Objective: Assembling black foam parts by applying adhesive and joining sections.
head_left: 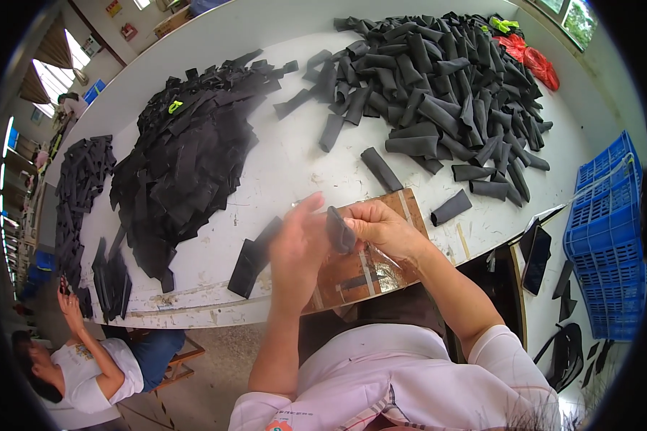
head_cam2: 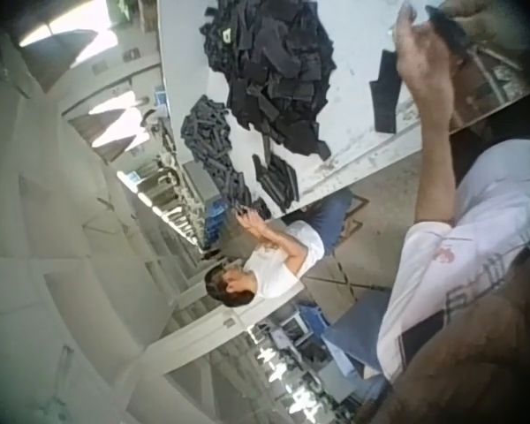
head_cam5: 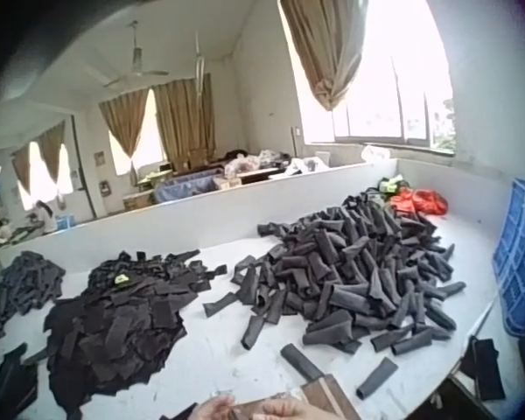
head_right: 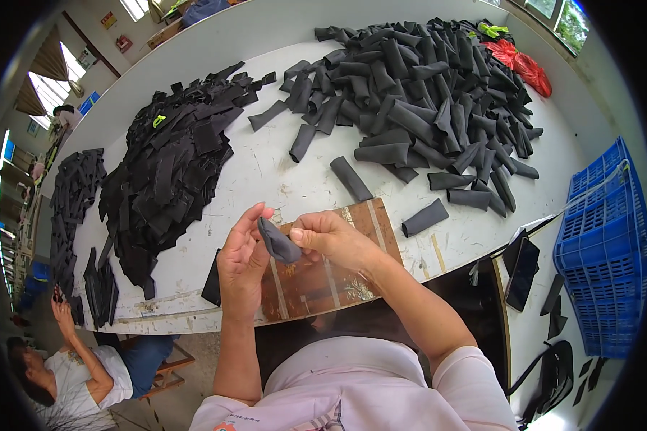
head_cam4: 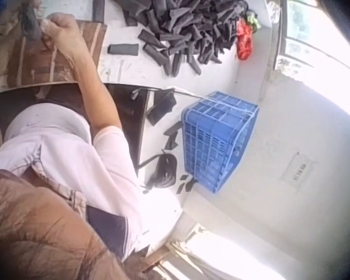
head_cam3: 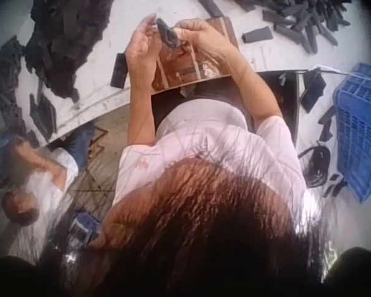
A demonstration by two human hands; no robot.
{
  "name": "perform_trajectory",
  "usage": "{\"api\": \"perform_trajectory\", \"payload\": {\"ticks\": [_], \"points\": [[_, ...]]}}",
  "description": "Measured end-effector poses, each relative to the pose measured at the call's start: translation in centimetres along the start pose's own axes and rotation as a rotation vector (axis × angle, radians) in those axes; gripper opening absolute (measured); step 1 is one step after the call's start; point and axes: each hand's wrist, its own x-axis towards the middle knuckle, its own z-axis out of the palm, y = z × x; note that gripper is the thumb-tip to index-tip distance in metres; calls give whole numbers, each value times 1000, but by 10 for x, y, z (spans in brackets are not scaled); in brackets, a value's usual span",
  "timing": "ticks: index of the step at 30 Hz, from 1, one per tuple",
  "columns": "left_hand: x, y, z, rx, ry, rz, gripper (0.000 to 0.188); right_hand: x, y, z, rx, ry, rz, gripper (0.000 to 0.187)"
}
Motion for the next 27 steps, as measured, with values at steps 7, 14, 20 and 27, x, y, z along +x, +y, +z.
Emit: {"api": "perform_trajectory", "payload": {"ticks": [7,14,20,27], "points": [[-1,17,8,-45,-43,243,12,-16,-36,15,-785,263,-648,24],[-16,-19,-2,-363,110,195,6,-17,-28,12,-1587,47,-569,27],[8,5,12,-223,-74,-40,8,-17,-21,10,-1389,157,-535,22],[15,1,19,459,-126,-97,8,-13,14,-4,-951,189,-588,22]]}}
